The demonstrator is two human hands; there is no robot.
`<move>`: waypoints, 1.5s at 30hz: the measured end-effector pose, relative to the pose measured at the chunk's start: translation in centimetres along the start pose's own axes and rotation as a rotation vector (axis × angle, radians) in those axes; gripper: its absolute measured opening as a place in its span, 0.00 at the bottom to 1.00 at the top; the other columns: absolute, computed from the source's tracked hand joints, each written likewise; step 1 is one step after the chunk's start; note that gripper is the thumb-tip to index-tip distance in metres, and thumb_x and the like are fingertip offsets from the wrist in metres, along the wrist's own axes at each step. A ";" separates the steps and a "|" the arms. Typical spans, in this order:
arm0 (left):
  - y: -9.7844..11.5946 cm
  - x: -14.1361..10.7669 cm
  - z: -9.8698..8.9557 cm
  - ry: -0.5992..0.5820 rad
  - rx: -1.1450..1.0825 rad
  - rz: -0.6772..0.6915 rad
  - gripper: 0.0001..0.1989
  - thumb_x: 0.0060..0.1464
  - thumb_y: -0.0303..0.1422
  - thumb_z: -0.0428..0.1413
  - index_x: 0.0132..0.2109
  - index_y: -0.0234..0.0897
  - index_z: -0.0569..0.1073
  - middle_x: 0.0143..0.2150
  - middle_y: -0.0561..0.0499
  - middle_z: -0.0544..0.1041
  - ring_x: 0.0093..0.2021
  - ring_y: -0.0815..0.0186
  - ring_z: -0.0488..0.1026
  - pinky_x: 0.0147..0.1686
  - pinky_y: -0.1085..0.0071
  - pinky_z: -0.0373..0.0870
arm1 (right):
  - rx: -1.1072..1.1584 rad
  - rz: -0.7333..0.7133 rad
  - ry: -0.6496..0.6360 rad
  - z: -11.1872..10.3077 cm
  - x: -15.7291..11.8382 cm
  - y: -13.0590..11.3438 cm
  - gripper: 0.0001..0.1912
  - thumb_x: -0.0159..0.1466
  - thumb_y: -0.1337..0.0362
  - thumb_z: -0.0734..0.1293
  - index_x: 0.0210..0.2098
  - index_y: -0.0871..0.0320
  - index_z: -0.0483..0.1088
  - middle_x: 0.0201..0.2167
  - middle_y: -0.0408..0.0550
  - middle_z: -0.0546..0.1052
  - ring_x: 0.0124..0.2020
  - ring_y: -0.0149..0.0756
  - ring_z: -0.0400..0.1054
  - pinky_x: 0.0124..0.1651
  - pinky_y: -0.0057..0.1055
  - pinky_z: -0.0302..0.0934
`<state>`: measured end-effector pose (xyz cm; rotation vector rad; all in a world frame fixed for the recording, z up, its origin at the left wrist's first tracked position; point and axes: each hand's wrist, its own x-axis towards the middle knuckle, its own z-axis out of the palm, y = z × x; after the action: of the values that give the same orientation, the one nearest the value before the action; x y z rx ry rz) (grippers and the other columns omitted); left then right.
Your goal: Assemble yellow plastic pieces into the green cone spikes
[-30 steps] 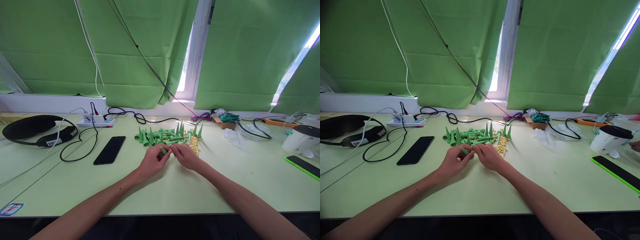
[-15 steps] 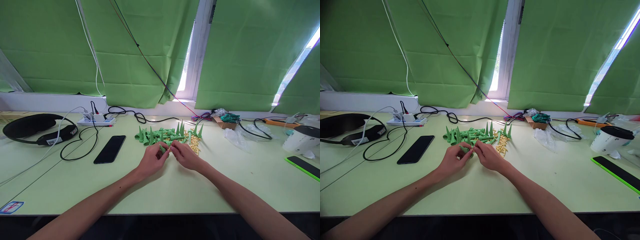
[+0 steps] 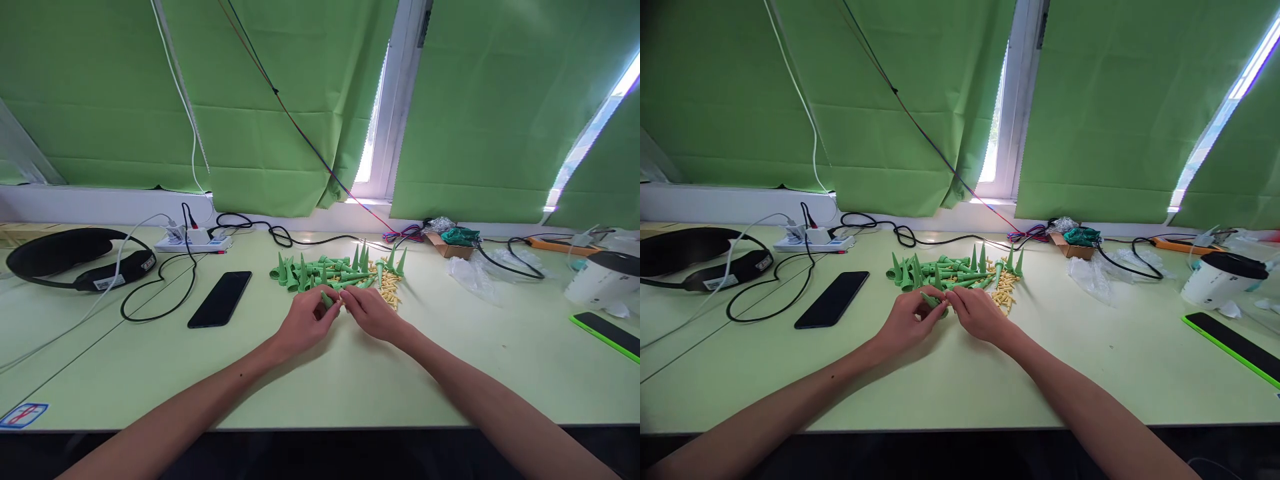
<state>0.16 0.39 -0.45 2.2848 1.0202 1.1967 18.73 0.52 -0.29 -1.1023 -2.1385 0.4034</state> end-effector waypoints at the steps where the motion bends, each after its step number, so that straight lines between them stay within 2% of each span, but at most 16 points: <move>1: 0.0 0.0 0.0 0.010 -0.008 -0.015 0.07 0.60 0.35 0.55 0.39 0.36 0.74 0.28 0.53 0.76 0.21 0.73 0.68 0.22 0.76 0.65 | 0.016 -0.005 0.012 0.0 0.0 0.0 0.19 0.73 0.58 0.52 0.26 0.55 0.54 0.21 0.39 0.62 0.22 0.30 0.50 0.28 0.29 0.44; 5: 0.0 0.2 0.0 0.044 -0.068 -0.101 0.10 0.60 0.38 0.55 0.38 0.36 0.73 0.30 0.52 0.77 0.20 0.74 0.67 0.21 0.76 0.66 | 0.078 -0.035 0.024 -0.2 0.0 -0.2 0.12 0.73 0.60 0.54 0.33 0.55 0.59 0.24 0.39 0.66 0.25 0.31 0.57 0.30 0.28 0.48; 9: 0.1 0.3 -0.1 0.048 -0.100 -0.145 0.11 0.59 0.40 0.56 0.38 0.35 0.73 0.27 0.53 0.76 0.19 0.73 0.68 0.19 0.75 0.66 | 0.103 -0.050 0.010 -0.3 0.0 -0.2 0.10 0.73 0.61 0.54 0.35 0.55 0.59 0.25 0.40 0.67 0.25 0.31 0.58 0.31 0.28 0.50; 16: 0.0 0.1 0.1 0.043 -0.015 -0.039 0.08 0.60 0.37 0.55 0.39 0.36 0.73 0.24 0.54 0.75 0.20 0.72 0.69 0.21 0.76 0.64 | 0.039 -0.024 0.020 -0.1 0.0 0.2 0.12 0.72 0.61 0.54 0.32 0.55 0.58 0.24 0.40 0.65 0.24 0.31 0.56 0.28 0.29 0.47; 27: -0.2 0.0 0.1 0.012 0.017 -0.005 0.07 0.60 0.35 0.55 0.38 0.36 0.73 0.24 0.55 0.75 0.20 0.73 0.67 0.21 0.76 0.63 | -0.065 0.005 -0.014 0.0 0.1 0.3 0.19 0.73 0.57 0.53 0.26 0.55 0.53 0.21 0.40 0.61 0.22 0.30 0.52 0.28 0.29 0.43; 31: 0.0 0.1 0.1 0.037 -0.015 -0.046 0.08 0.60 0.37 0.55 0.39 0.36 0.73 0.23 0.55 0.73 0.20 0.72 0.68 0.21 0.76 0.63 | -0.042 -0.004 0.005 0.0 0.1 0.2 0.19 0.73 0.57 0.53 0.26 0.55 0.53 0.21 0.39 0.60 0.21 0.30 0.50 0.28 0.30 0.43; 34: 0.2 0.3 0.0 0.049 -0.074 -0.131 0.11 0.59 0.40 0.56 0.37 0.36 0.73 0.21 0.56 0.72 0.18 0.72 0.67 0.19 0.76 0.63 | -0.006 -0.023 0.004 -0.1 0.1 0.0 0.17 0.73 0.59 0.53 0.28 0.55 0.53 0.22 0.39 0.61 0.22 0.30 0.52 0.28 0.29 0.44; 40: 0.5 0.4 -0.4 -0.024 -0.289 -0.282 0.14 0.58 0.44 0.58 0.37 0.36 0.71 0.16 0.59 0.66 0.15 0.72 0.64 0.16 0.76 0.60 | 0.023 -0.050 -0.030 -0.2 -0.1 -0.2 0.15 0.73 0.60 0.52 0.29 0.54 0.53 0.23 0.39 0.60 0.23 0.31 0.52 0.28 0.29 0.44; 45: 0.4 0.3 -0.3 -0.063 -0.269 -0.281 0.13 0.59 0.43 0.57 0.38 0.36 0.71 0.16 0.59 0.67 0.15 0.73 0.64 0.17 0.76 0.60 | -0.038 -0.066 -0.047 -0.1 0.0 0.2 0.16 0.73 0.61 0.52 0.28 0.55 0.52 0.23 0.39 0.59 0.23 0.31 0.51 0.29 0.30 0.44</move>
<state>0.22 0.37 0.11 1.8899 1.0463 1.0666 18.95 0.62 -0.34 -1.0499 -2.2255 0.3636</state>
